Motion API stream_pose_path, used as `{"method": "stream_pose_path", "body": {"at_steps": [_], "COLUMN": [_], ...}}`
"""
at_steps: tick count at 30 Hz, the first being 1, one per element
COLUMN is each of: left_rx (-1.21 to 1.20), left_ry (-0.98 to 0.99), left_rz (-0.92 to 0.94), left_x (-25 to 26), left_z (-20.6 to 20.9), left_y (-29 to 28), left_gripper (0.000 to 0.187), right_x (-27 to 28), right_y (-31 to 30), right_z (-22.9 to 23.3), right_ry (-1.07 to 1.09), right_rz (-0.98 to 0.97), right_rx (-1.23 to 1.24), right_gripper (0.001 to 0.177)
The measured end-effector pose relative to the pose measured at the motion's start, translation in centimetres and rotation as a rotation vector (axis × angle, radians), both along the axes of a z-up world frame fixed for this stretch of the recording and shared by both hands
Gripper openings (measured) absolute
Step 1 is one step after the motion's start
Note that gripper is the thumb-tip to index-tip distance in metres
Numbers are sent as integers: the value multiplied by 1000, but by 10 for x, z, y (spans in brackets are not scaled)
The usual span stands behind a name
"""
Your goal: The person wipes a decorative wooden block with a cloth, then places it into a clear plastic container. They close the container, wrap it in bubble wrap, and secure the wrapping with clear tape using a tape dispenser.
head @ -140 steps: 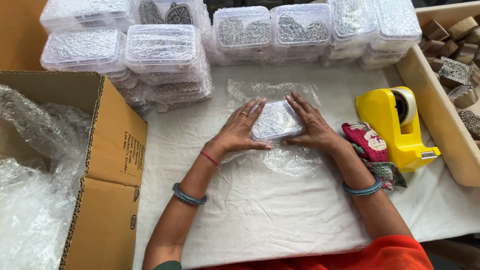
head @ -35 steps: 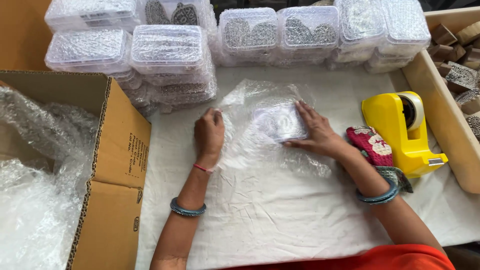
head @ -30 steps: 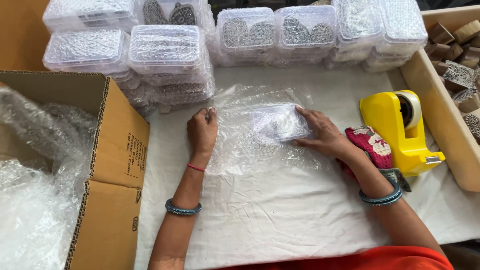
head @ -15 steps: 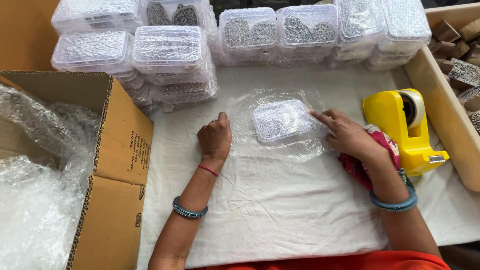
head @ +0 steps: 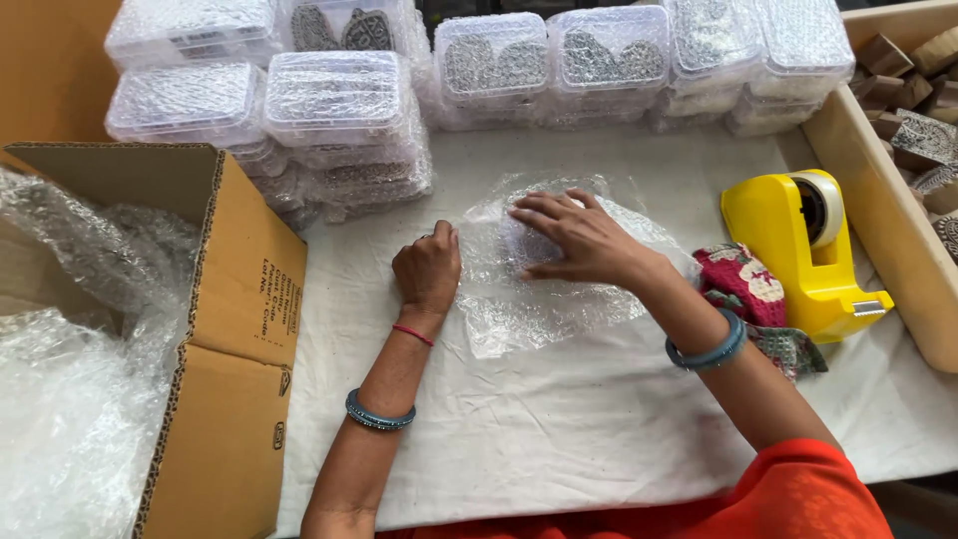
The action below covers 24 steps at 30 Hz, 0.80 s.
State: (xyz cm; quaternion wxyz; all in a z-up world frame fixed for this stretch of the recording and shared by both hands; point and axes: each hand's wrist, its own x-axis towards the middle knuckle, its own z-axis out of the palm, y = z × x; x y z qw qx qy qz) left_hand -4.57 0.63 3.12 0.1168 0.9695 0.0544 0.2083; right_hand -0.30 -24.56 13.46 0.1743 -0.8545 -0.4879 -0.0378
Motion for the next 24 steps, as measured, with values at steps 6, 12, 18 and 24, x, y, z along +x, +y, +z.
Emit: {"method": "stream_pose_path", "body": {"at_steps": [6, 12, 18, 24], "left_rx": [45, -152, -163, -337], "left_ry": [-65, -280, -181, 304], "left_rz": [41, -46, -646, -769], "left_x": [6, -17, -4, 29], "left_z": [8, 59, 86, 25], "left_y": [27, -4, -64, -49], "left_gripper": [18, 18, 67, 133], "right_x": [22, 12, 8, 13], "right_y": [-21, -23, -14, -44], "right_z": [-38, -38, -54, -60], "right_ry": [115, 106, -26, 93], "right_rz": [-150, -271, -344, -239], "right_rx": [-120, -157, -154, 59], "right_gripper": [121, 117, 107, 129]}}
